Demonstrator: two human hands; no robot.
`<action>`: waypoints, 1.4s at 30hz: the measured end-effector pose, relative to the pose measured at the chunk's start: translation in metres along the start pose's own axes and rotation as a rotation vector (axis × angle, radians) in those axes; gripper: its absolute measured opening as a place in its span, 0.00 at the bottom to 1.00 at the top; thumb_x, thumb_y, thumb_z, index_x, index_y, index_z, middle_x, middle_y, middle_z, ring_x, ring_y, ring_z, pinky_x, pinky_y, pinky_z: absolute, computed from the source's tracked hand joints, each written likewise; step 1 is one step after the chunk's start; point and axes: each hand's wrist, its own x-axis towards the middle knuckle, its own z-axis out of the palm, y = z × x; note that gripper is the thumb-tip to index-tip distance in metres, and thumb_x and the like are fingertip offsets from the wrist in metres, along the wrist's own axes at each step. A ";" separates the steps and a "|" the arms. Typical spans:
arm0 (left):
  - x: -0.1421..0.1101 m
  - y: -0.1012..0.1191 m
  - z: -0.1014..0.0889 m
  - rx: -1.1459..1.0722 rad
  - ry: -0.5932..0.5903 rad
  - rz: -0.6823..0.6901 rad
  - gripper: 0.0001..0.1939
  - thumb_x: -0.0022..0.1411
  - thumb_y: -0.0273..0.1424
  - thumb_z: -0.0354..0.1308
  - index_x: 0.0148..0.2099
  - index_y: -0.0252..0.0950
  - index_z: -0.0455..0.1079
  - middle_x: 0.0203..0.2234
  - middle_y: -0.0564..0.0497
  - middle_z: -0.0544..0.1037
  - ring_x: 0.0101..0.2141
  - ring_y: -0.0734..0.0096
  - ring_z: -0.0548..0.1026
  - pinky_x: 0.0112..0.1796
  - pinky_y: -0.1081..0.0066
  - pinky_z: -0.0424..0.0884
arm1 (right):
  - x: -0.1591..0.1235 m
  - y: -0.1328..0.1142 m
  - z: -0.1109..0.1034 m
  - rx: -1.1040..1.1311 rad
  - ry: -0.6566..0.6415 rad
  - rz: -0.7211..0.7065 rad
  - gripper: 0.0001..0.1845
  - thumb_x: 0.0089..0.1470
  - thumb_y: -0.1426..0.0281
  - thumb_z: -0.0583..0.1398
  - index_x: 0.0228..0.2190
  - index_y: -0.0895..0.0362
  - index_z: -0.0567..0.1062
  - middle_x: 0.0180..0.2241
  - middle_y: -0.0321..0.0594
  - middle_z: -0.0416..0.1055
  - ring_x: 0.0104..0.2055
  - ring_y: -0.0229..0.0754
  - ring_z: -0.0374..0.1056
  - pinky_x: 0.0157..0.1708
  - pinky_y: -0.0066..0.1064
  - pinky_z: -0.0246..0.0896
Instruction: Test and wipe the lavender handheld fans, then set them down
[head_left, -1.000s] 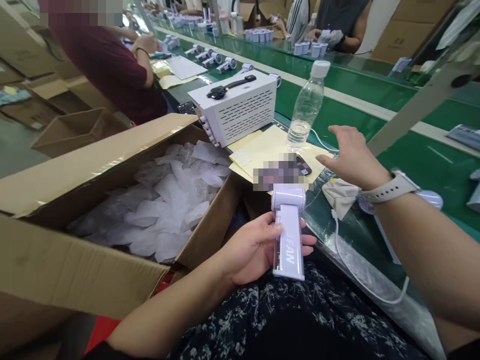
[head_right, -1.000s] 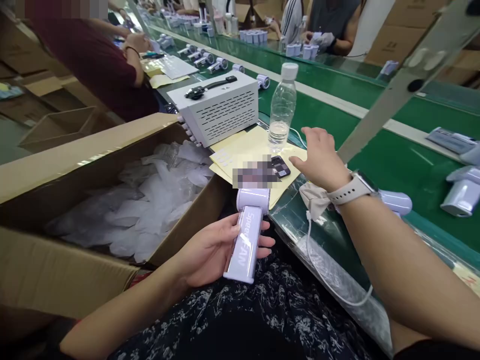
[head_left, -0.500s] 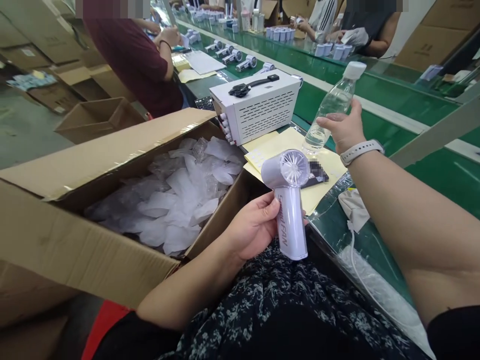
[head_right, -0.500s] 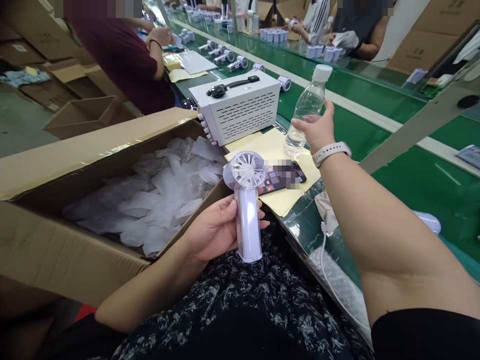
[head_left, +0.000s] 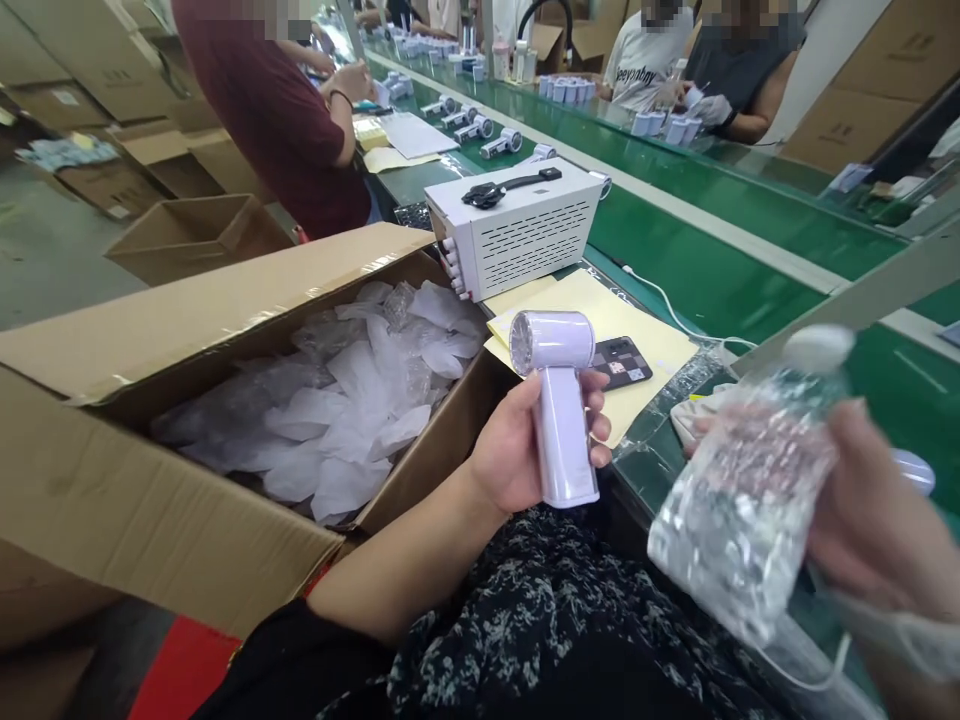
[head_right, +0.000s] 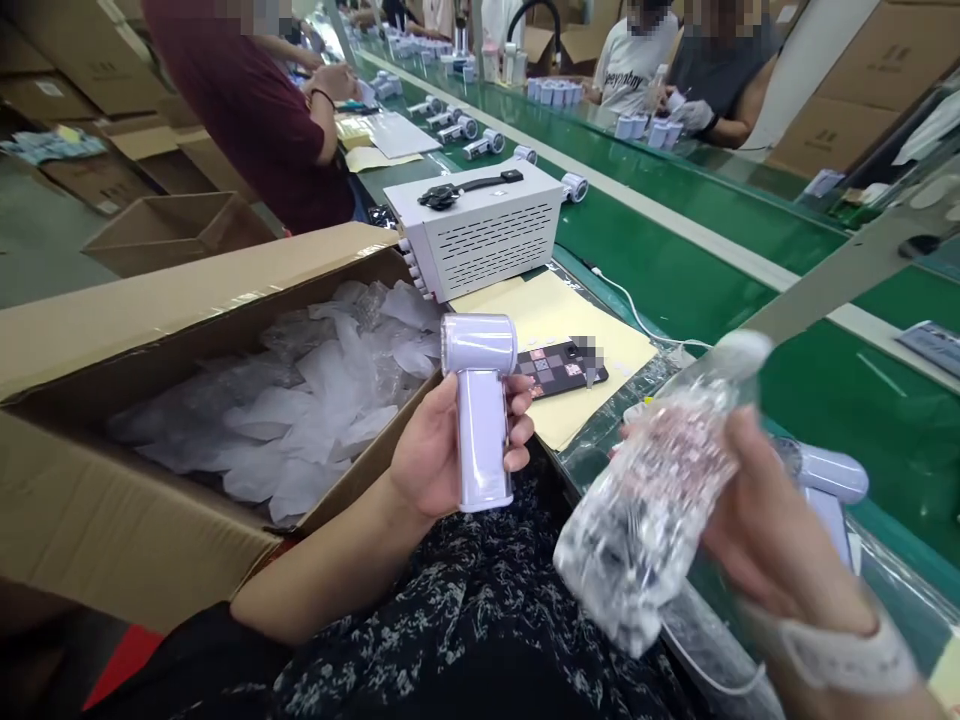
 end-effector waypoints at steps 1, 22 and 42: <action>0.002 -0.002 0.001 -0.009 -0.013 -0.024 0.23 0.61 0.45 0.63 0.45 0.28 0.76 0.31 0.48 0.72 0.28 0.73 0.71 0.26 0.74 0.72 | -0.016 0.009 0.006 0.155 -0.045 0.182 0.33 0.49 0.34 0.59 0.40 0.45 0.82 0.43 0.52 0.81 0.43 0.64 0.78 0.37 0.55 0.76; -0.003 -0.039 0.001 0.537 -0.106 -0.137 0.23 0.58 0.47 0.68 0.44 0.35 0.67 0.27 0.50 0.79 0.21 0.69 0.78 0.21 0.73 0.76 | -0.059 0.052 0.016 1.070 -0.299 0.606 0.28 0.52 0.47 0.69 0.36 0.60 0.84 0.31 0.44 0.84 0.30 0.43 0.80 0.33 0.29 0.76; -0.004 -0.035 -0.018 0.687 -0.088 0.104 0.31 0.58 0.39 0.71 0.62 0.41 0.68 0.53 0.41 0.78 0.49 0.54 0.78 0.49 0.61 0.74 | 0.048 -0.021 -0.001 -0.113 0.272 -0.205 0.32 0.48 0.56 0.74 0.49 0.54 0.71 0.45 0.46 0.76 0.47 0.56 0.74 0.53 0.54 0.67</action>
